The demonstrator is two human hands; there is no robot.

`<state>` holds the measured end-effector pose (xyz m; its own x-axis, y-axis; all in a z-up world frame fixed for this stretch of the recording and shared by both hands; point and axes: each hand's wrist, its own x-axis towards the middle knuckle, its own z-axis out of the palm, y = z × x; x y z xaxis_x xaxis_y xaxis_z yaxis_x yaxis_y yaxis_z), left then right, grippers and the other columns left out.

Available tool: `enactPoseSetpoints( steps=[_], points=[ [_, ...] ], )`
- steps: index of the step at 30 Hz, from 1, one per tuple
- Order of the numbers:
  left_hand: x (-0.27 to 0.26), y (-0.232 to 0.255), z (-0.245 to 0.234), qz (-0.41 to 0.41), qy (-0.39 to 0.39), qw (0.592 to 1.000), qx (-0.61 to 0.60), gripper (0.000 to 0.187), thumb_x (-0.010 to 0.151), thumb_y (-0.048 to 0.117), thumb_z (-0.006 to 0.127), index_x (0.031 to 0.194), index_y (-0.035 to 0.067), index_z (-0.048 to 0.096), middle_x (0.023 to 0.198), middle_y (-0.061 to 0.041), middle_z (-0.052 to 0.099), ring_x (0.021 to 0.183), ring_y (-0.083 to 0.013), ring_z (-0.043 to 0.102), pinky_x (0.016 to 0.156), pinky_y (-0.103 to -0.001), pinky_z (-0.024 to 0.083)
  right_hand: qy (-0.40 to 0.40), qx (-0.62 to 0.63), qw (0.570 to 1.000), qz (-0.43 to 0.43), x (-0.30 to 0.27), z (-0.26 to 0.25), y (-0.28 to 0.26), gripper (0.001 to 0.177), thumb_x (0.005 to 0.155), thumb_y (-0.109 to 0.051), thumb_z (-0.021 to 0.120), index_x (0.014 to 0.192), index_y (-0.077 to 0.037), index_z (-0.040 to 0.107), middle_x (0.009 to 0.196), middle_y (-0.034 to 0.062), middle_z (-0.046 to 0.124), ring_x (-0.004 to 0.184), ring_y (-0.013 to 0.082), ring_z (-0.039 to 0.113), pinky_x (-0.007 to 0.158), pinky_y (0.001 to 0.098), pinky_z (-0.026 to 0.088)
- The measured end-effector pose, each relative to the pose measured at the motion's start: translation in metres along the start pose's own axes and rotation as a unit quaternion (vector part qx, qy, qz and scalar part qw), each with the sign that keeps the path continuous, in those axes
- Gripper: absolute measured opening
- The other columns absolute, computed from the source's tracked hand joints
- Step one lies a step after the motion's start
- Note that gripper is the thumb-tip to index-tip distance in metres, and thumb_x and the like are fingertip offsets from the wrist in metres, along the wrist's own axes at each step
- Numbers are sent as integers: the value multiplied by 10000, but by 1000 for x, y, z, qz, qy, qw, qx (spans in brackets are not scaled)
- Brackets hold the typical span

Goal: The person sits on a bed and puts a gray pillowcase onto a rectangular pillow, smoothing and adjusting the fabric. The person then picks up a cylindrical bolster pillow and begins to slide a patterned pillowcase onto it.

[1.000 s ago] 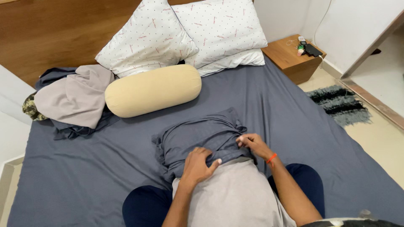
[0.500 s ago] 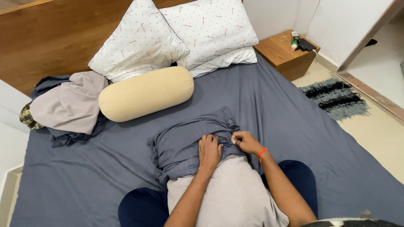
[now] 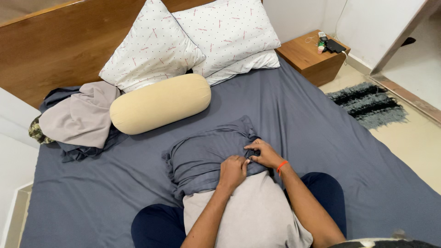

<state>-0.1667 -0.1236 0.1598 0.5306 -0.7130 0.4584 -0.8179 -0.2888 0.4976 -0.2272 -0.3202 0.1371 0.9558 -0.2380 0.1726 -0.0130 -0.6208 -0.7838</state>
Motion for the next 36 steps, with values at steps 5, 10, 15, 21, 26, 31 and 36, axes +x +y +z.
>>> enactPoseSetpoints(
  steps=[5, 10, 15, 21, 26, 31, 36],
  points=[
    [10, 7, -20, 1, 131, 990, 61, 177, 836, 134, 679, 980, 43, 728, 978, -137, 712, 958, -335, 612, 819, -471, 462, 72, -64, 995, -15, 7, 13, 8, 137, 772, -163, 833, 902, -123, 821, 1027, 61, 691, 1066, 246, 618, 950, 354, 500],
    [11, -8, -23, -93, 89, 981, 142, 169, 760, 158, 738, 885, 52, 780, 942, -137, 704, 953, -336, 585, 868, -480, 445, 92, -2, 994, -62, 10, 16, 11, 95, 836, -109, 750, 914, -58, 762, 1014, 74, 752, 999, 266, 667, 876, 376, 522],
    [13, -26, -12, -111, 63, 983, 131, 107, 777, 66, 707, 837, 91, 792, 875, -120, 726, 905, -319, 636, 840, -453, 470, 47, 38, 998, -6, 11, 16, 12, 98, 884, -94, 698, 899, 0, 675, 791, 95, 692, 714, 204, 625, 679, 349, 503],
    [5, -13, -18, -233, -88, 969, 11, 93, 828, 104, 704, 884, 103, 778, 870, -177, 702, 880, -373, 681, 822, -469, 522, -53, 83, 994, 37, 8, 5, 18, 86, 852, -57, 687, 816, 20, 677, 682, 61, 673, 661, 95, 544, 638, 311, 473],
    [8, -3, -43, -149, -26, 988, 21, 101, 844, 170, 739, 881, 85, 781, 929, -133, 722, 942, -352, 661, 860, -464, 499, 10, 82, 995, 54, 7, 6, 4, 159, 917, -190, 702, 962, -40, 728, 769, 11, 722, 689, 90, 633, 672, 280, 520],
    [11, -22, -58, -96, -8, 993, 71, 367, 618, 255, 844, 933, 73, 797, 997, -123, 706, 995, -344, 595, 839, -478, 446, -17, 29, 997, 64, 8, 4, -5, 370, 773, -207, 852, 1115, -108, 750, 933, 42, 628, 783, 161, 558, 754, 304, 513],
    [18, -43, -36, -102, -51, 985, 129, 130, 808, 248, 782, 836, 124, 811, 941, -76, 719, 983, -303, 627, 853, -467, 467, -2, -34, 999, 34, 9, 22, -11, 133, 807, -150, 806, 921, -91, 773, 962, 16, 655, 900, 192, 585, 836, 333, 511]
  ],
)
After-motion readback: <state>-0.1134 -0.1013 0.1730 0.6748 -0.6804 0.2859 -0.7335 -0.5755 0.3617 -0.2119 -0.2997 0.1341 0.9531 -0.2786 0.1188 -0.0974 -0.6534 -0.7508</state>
